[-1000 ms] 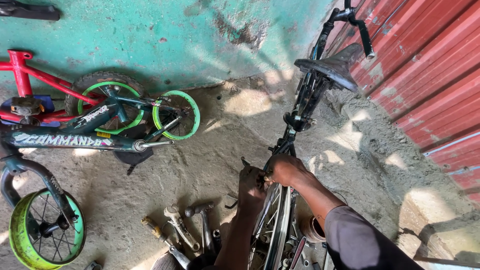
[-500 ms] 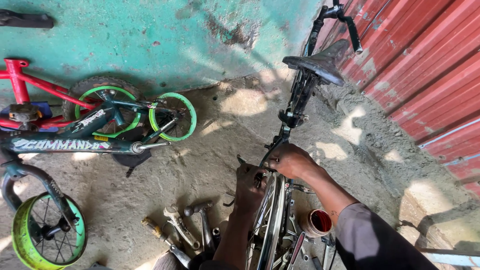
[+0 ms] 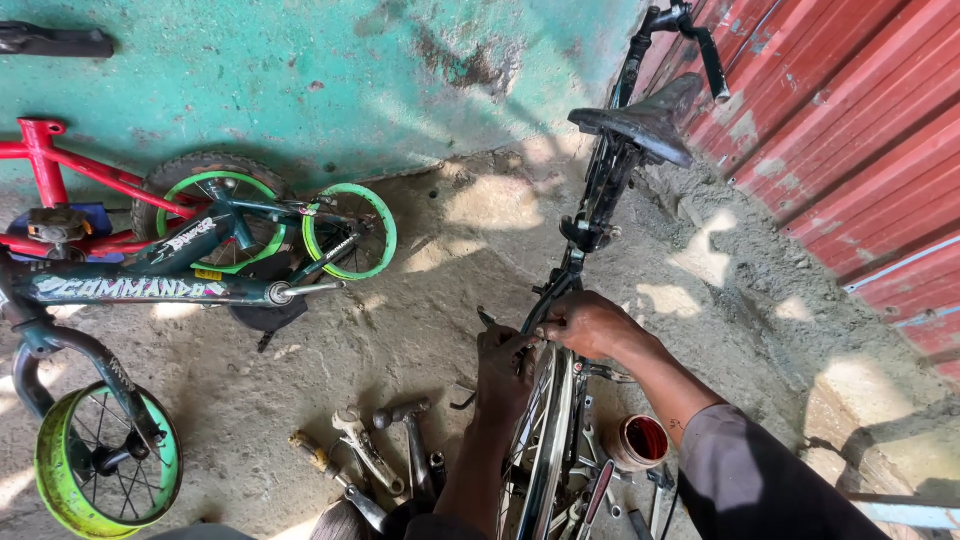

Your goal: Adjusting and threading a brake cable on a bicycle frame

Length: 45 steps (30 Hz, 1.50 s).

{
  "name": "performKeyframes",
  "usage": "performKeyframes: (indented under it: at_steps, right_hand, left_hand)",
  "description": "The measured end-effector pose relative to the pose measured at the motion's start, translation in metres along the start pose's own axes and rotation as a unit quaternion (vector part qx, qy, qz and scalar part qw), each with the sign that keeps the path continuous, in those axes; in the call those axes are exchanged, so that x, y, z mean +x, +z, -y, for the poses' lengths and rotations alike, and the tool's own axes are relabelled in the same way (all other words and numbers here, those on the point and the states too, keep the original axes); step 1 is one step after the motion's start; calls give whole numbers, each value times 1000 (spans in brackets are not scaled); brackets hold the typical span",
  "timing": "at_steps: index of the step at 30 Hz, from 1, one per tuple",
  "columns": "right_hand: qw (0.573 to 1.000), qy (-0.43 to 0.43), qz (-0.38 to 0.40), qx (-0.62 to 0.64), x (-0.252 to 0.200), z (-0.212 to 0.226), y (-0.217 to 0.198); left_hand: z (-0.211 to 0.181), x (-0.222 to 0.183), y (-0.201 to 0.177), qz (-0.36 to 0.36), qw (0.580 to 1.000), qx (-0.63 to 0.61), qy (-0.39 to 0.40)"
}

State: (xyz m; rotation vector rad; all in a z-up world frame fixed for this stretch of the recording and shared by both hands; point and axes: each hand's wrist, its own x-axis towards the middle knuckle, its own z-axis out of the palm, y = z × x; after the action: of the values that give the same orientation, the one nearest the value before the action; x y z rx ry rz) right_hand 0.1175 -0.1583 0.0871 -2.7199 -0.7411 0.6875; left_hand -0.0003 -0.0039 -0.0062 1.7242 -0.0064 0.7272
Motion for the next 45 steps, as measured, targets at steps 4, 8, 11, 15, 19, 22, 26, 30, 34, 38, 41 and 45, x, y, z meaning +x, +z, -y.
performKeyframes:
  at_steps: [4,8,11,15,19,22,26,30,34,38,41,45]
  right_hand:
    - [1000,21,-14,-3,-18,26,-6]
    - [998,34,-28,51,-14,21,13]
    - [997,45,-53,36,-38,60,6]
    - [994,77,-54,55,-92,118,-24]
    - [986,74,-86,119,-122,133,-11]
    - [988,84,-109,77,-121,135,14]
    - [980,53,-173,77,-129,144,21]
    - [971,46,-195,126,-134,144,25]
    - [889,4,-293,351,-155,147,16]
    - [740,122,-387,537,-166,117,3]
    - [671,267,-380,577,-157,65,7]
    - [703,252,-396,535,-167,102,-13]
  left_hand:
    - [7,-2,3,0,1000,30,5]
    - [8,1,6,10,998,55,11]
    - [9,2,5,2,982,170,76]
    - [3,-1,3,16,977,197,81]
    - [-6,1,-4,39,982,160,89]
    - [58,-2,12,97,958,249,103]
    - [50,11,-1,157,954,233,106]
    - [66,17,1,171,968,166,74]
    - [43,21,13,53,976,-162,-139]
    - [-2,21,21,-67,820,-471,-319]
    - [44,12,33,-46,896,-373,-235]
    - [41,12,14,0,1000,22,13]
